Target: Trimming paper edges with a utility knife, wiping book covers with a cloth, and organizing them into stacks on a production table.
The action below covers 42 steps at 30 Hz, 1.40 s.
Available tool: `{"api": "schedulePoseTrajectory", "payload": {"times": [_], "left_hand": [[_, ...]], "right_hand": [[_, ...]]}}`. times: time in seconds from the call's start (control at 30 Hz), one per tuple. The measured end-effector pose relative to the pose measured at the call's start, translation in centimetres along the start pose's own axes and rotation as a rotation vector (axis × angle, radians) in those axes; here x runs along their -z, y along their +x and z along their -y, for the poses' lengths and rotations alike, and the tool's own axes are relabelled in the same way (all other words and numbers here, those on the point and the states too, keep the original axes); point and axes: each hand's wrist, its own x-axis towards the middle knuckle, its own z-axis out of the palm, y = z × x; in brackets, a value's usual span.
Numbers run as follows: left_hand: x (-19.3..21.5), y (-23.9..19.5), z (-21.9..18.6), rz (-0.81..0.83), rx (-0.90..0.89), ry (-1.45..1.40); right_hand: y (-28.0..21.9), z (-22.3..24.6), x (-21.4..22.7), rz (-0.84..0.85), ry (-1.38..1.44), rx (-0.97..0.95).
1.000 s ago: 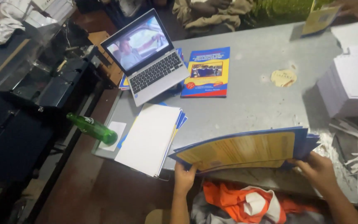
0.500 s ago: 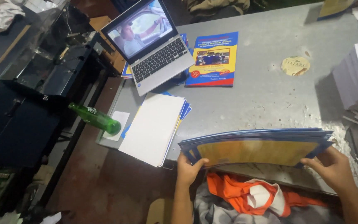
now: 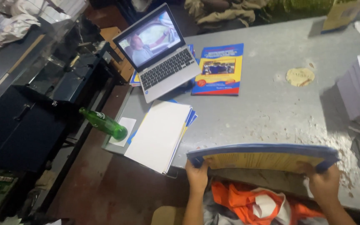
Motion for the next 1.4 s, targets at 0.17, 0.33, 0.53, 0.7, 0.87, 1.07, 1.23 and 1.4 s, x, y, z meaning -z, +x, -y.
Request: {"api": "schedulePoseTrajectory", "payload": {"times": [0.17,0.33,0.53,0.7,0.87,1.07,1.23,1.4], "left_hand": [[0.7,1.9,2.8,0.029,0.160,-0.384],[1.7,1.3,-6.5,0.190,0.304,0.152],[0.9,1.1,-5.8,0.174,0.065,-0.025],[0.9,1.6,-6.2,0.231,-0.084,-0.041],[1.4,1.6,-7.3,0.289,-0.110,-0.094],[1.3,0.5,-10.3,0.269,0.015,-0.075],[0.9,0.0,-13.2,0.301,-0.072,0.006],[0.3,-0.4,-12.7,0.252,-0.079,-0.011]], "right_hand": [[1.4,0.1,0.2,0.037,-0.059,-0.102],[1.8,2.8,1.0,0.108,0.006,-0.142],[1.0,12.2,2.2,0.108,0.145,0.385],[-1.5,19.4,3.2,-0.115,-0.514,0.957],[-2.9,21.5,-0.2,0.075,-0.761,1.052],[-2.3,19.9,-1.1,0.099,-0.987,0.969],[-2.2,19.6,-1.5,0.051,-1.012,0.970],[-2.6,21.8,-1.4,0.081,-0.937,0.957]]}}
